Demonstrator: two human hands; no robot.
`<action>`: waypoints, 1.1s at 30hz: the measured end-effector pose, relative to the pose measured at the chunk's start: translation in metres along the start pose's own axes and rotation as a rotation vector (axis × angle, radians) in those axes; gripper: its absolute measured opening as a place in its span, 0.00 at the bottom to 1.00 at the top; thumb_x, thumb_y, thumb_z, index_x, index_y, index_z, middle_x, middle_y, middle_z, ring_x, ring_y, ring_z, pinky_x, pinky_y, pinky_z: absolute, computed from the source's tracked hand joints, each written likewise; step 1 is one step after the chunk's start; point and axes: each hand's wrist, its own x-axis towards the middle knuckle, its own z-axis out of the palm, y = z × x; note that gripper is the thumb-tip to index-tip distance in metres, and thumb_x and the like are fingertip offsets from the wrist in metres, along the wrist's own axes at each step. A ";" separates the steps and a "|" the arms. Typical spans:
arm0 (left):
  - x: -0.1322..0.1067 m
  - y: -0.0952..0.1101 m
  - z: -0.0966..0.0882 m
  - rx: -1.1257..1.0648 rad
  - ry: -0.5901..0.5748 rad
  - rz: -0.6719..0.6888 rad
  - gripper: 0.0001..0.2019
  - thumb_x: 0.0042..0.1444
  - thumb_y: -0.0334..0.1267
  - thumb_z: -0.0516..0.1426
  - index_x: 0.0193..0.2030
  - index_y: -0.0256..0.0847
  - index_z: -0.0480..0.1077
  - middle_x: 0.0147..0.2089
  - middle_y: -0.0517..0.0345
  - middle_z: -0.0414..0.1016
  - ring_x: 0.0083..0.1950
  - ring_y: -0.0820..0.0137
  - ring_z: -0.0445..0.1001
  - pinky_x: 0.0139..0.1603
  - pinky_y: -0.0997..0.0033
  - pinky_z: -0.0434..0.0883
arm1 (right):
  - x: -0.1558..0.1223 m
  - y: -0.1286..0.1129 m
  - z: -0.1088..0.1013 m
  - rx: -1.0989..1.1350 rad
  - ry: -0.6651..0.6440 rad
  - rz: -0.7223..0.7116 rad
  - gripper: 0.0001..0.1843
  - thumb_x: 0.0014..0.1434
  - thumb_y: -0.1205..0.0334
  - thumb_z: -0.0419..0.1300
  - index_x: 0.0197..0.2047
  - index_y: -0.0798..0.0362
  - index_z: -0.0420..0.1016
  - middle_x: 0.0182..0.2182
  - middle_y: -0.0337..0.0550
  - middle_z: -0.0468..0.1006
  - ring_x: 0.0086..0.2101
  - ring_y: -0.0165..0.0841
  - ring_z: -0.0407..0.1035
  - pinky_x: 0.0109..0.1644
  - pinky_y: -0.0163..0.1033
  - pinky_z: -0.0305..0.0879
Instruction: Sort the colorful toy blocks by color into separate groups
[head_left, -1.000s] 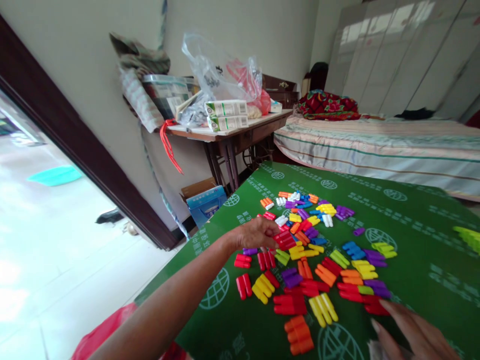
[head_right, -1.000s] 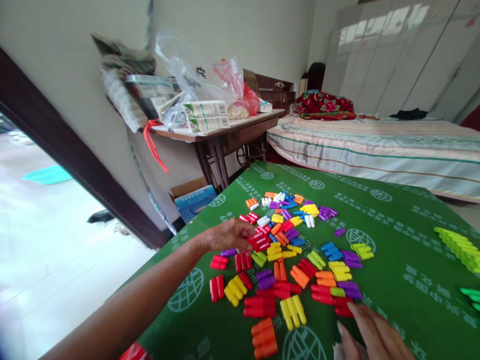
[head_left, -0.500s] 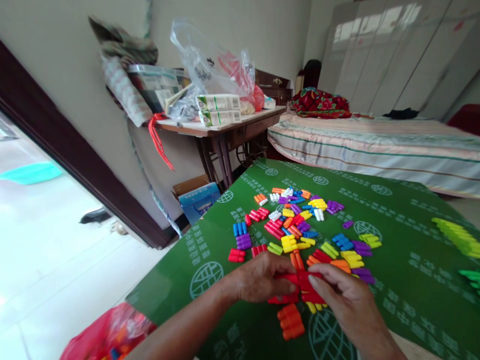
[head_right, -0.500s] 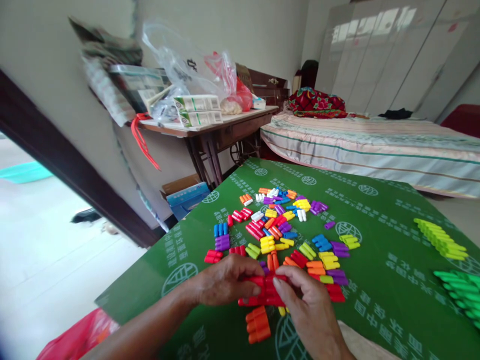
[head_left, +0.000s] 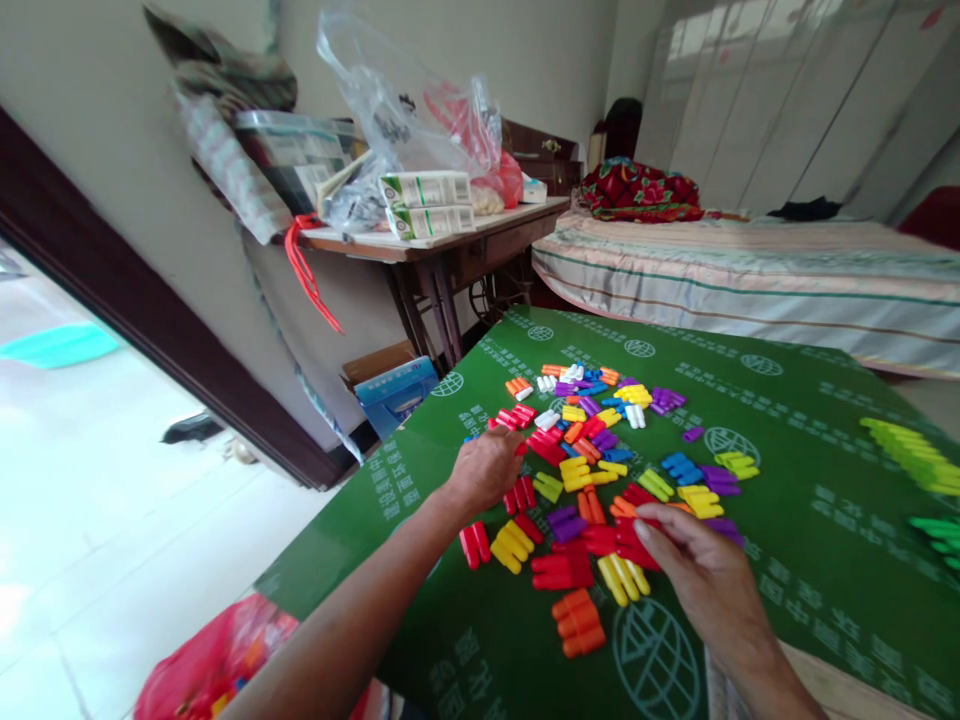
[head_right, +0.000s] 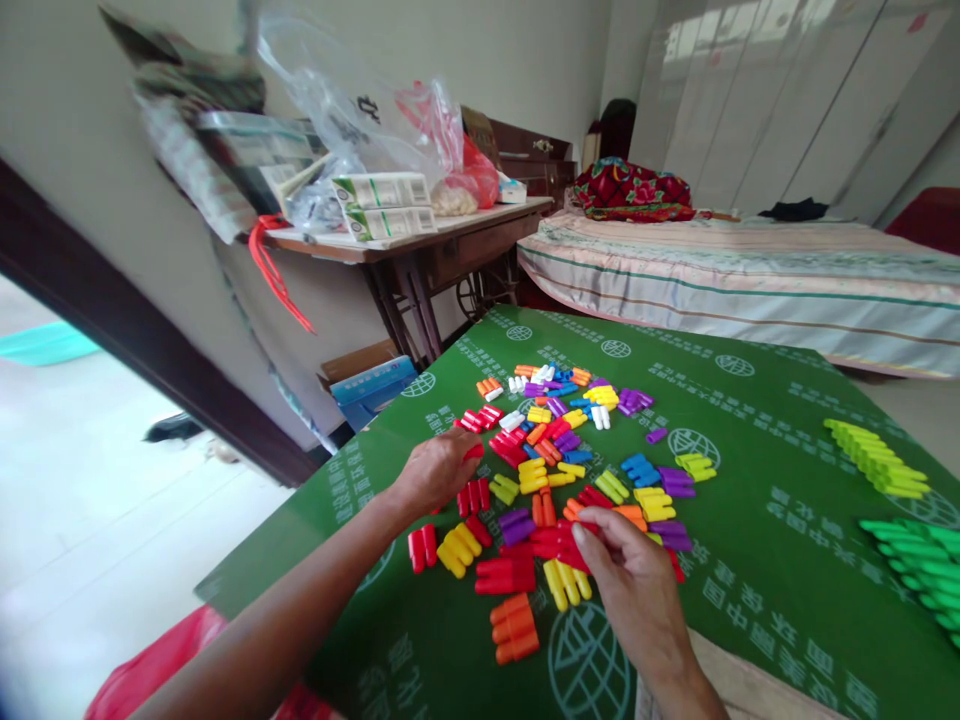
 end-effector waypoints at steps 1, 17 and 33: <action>0.003 0.000 0.002 0.026 -0.006 -0.001 0.10 0.60 0.33 0.47 0.41 0.39 0.69 0.45 0.48 0.73 0.45 0.61 0.74 0.43 0.65 0.69 | 0.000 0.000 0.000 0.008 0.006 0.000 0.21 0.49 0.45 0.65 0.38 0.54 0.81 0.32 0.45 0.82 0.32 0.35 0.76 0.35 0.33 0.73; 0.017 0.005 0.008 0.116 -0.057 0.001 0.11 0.59 0.37 0.50 0.43 0.39 0.71 0.46 0.48 0.73 0.46 0.62 0.74 0.47 0.62 0.71 | 0.000 0.007 -0.004 0.032 0.097 0.007 0.20 0.48 0.46 0.65 0.38 0.54 0.81 0.32 0.46 0.82 0.31 0.35 0.75 0.35 0.35 0.72; 0.004 -0.016 0.009 -0.111 0.150 0.091 0.09 0.60 0.38 0.51 0.41 0.41 0.72 0.45 0.52 0.74 0.47 0.66 0.73 0.50 0.68 0.70 | -0.001 0.017 -0.009 -0.262 -0.009 -0.137 0.19 0.56 0.46 0.58 0.38 0.51 0.80 0.32 0.44 0.83 0.32 0.35 0.77 0.32 0.32 0.73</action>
